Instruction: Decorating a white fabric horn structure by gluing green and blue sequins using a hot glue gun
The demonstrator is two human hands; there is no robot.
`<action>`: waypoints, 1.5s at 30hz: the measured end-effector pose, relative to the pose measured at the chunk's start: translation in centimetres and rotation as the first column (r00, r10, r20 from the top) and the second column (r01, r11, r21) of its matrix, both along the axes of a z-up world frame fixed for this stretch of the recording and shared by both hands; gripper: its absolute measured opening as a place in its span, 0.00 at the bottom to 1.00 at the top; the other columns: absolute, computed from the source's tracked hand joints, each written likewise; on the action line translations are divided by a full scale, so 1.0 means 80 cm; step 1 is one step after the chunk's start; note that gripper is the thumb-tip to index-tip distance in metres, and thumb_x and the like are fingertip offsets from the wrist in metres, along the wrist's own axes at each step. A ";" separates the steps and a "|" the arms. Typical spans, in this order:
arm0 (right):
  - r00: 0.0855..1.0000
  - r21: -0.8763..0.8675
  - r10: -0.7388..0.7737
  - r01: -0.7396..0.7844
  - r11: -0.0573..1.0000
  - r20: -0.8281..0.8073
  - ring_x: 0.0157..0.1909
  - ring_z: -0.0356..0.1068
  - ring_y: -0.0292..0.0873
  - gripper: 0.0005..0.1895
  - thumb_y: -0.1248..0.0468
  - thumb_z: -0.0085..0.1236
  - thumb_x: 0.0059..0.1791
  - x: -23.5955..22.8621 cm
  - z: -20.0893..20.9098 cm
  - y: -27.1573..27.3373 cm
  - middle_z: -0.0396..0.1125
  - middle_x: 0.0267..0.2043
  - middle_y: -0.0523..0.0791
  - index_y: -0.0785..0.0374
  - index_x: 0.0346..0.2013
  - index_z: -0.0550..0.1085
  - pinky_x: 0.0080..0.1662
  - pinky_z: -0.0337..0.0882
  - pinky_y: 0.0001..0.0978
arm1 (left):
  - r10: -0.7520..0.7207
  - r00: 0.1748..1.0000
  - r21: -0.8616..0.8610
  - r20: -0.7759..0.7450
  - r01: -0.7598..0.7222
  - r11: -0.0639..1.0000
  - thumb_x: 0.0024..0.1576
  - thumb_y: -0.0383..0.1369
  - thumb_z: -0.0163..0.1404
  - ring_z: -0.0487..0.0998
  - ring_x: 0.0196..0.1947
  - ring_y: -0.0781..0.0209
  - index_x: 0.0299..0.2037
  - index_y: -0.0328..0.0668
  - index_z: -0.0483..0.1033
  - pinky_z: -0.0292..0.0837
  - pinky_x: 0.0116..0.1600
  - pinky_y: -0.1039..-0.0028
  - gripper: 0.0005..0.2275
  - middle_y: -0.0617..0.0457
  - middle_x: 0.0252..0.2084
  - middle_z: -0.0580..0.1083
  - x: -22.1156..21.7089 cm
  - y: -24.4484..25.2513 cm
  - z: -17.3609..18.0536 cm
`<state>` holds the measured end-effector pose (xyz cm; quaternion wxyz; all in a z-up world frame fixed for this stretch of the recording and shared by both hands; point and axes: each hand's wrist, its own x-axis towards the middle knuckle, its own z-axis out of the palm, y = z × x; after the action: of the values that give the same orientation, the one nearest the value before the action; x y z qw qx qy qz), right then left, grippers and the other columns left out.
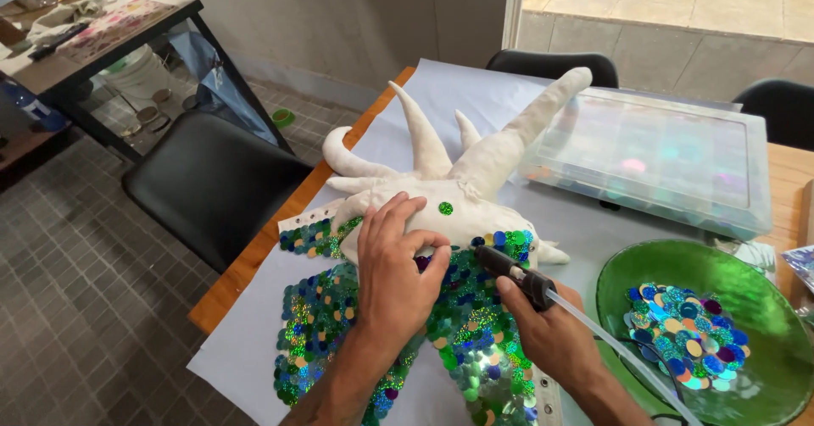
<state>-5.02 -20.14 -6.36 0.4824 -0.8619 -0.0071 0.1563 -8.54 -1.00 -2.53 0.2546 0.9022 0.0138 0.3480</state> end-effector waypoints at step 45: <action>0.994 0.442 -0.009 -0.040 0.896 0.108 0.10 0.59 0.40 0.14 0.58 0.56 0.51 0.005 0.015 -0.025 0.62 0.10 0.46 0.67 0.38 0.79 0.15 0.61 0.32 | 0.196 0.972 0.081 0.127 -0.207 0.975 0.45 0.31 0.57 0.62 0.72 0.45 0.29 0.48 0.68 0.40 0.75 0.42 0.08 0.50 0.62 0.72 0.027 -0.030 -0.037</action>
<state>-4.66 -22.15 -5.16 0.6636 -0.7364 -0.0753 0.1077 -6.41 -3.44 -5.48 0.1760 0.8849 0.0739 0.4249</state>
